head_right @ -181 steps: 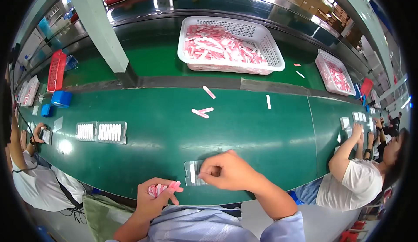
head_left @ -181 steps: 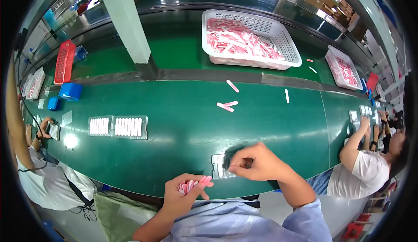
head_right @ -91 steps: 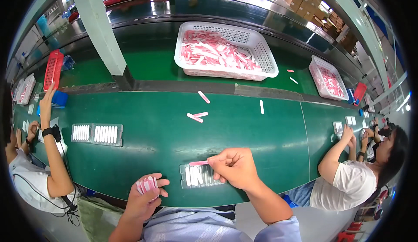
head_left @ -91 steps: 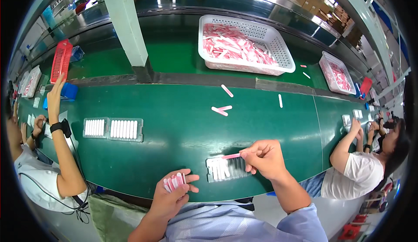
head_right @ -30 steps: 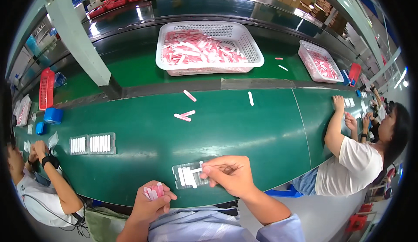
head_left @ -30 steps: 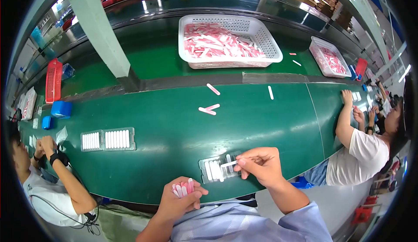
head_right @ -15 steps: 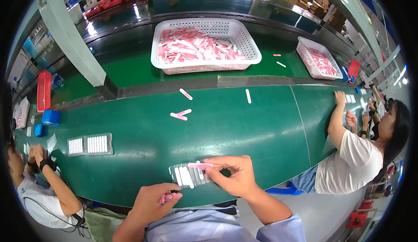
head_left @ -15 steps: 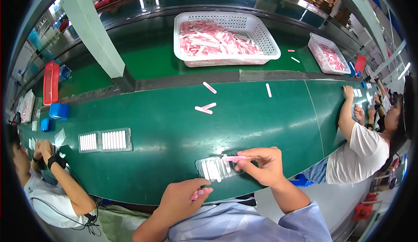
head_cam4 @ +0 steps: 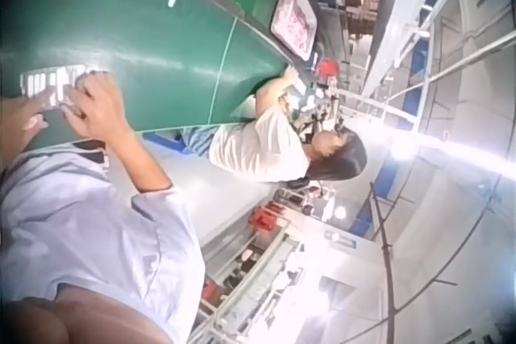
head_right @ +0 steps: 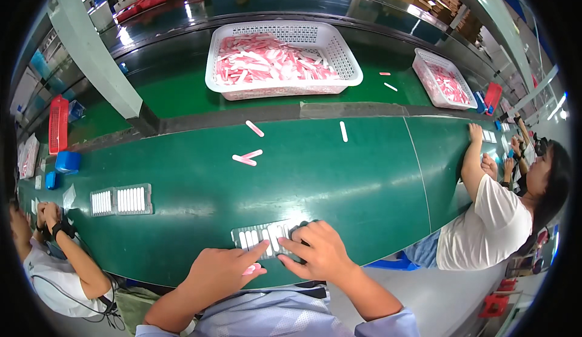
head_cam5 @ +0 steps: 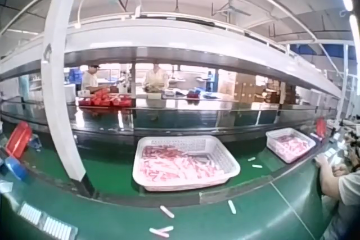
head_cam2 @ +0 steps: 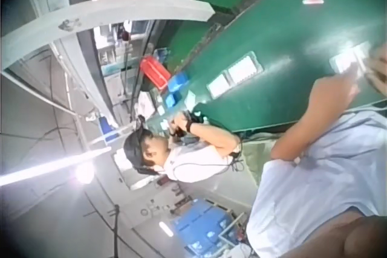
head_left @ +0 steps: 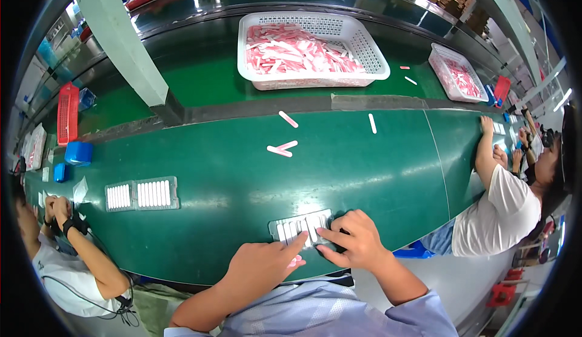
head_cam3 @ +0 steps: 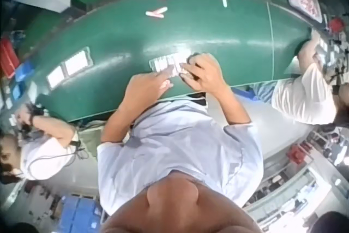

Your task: The person places sticks one by one into plastic tray slots, moves the filled trays across the workbench, and then places an item onto the upper shelf overhead.

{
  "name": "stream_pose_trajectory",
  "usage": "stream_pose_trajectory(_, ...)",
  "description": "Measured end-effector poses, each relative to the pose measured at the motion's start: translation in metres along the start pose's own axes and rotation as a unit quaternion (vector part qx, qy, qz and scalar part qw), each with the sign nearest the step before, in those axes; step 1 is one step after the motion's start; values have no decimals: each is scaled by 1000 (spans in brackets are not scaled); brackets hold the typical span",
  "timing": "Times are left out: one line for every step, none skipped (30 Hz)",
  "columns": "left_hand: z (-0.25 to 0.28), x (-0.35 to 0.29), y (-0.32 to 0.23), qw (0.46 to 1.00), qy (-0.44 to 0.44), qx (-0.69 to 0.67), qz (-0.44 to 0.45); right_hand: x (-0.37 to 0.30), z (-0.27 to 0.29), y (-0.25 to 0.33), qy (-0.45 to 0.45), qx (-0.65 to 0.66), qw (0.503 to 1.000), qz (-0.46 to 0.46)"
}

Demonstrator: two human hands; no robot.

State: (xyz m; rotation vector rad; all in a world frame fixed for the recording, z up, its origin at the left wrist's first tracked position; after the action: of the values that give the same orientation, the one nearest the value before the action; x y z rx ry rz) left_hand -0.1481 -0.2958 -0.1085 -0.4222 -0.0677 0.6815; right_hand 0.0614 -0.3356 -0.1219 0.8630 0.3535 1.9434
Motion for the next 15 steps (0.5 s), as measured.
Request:
stream_pose_trajectory(0, 1, 0, 1000, 0, 0, -1, -2, -1, -2, 0, -1, 1000, 0)
stream_pose_trajectory(1, 2, -1, 1000, -3, 4, -4, -6, -2, -4, -11, -15, 1000, 4)
stream_pose_trajectory(1, 2, -1, 1000, -6, 7, -7, -8, -2, -6, -21, -28, 999, 9)
stream_pose_trajectory(2, 2, -1, 1000, -6, 8, -6, -7, -1, -5, -21, -28, 999, 9)
stream_pose_trajectory(2, 1, 0, 1000, -2, 21, 0, -5, 0, -3, -7, -11, 1000, 8)
stream_pose_trajectory(2, 0, 0, 999, 4, 34, 5, -5, 0, -1, 7, 6, 1000, 7)
stream_pose_trajectory(0, -1, 1, 999, 4, 34, 6, -3, -1, 0, 8, 6, 1000, 6)
stream_pose_trajectory(-2, -1, 1, 1000, -12, 27, 3, 0, -3, 2, 5, -4, 1000, 12)
stream_pose_trajectory(-2, -1, 1, 999, -28, 19, 1, 2, -3, 3, 2, -14, 1000, 18)
stream_pose_trajectory(-2, -1, 1, 999, -28, 18, 3, 0, -4, 2, 4, -14, 1000, 18)
stream_pose_trajectory(-1, 0, 0, 999, -25, 30, 2, -4, -5, 0, -5, -18, 999, 31)
stream_pose_trajectory(0, 2, 0, 999, -23, 44, 2, -7, -5, -2, -14, -24, 999, 46)
stream_pose_trajectory(0, 2, 1, 999, -24, 44, 2, -9, -4, -2, -13, -24, 999, 47)
stream_pose_trajectory(0, 3, 1, 999, -28, 38, 1, -11, -4, -2, -11, -22, 999, 43)
stream_pose_trajectory(-1, 3, 1, 999, -30, 33, 0, -12, -5, -2, -9, -19, 999, 38)
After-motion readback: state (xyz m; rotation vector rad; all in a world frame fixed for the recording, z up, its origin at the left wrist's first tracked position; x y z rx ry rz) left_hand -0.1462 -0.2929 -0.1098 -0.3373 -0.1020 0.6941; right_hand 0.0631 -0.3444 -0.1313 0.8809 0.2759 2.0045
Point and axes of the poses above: each hand's wrist, its own x-axis towards the middle knuckle, its own z-axis out of the back of the hand, y = z × x, the point moved 3 cm from there along x, towards the middle knuckle, and after that the axes turned 8 degrees about x, right-handed, at the moved point
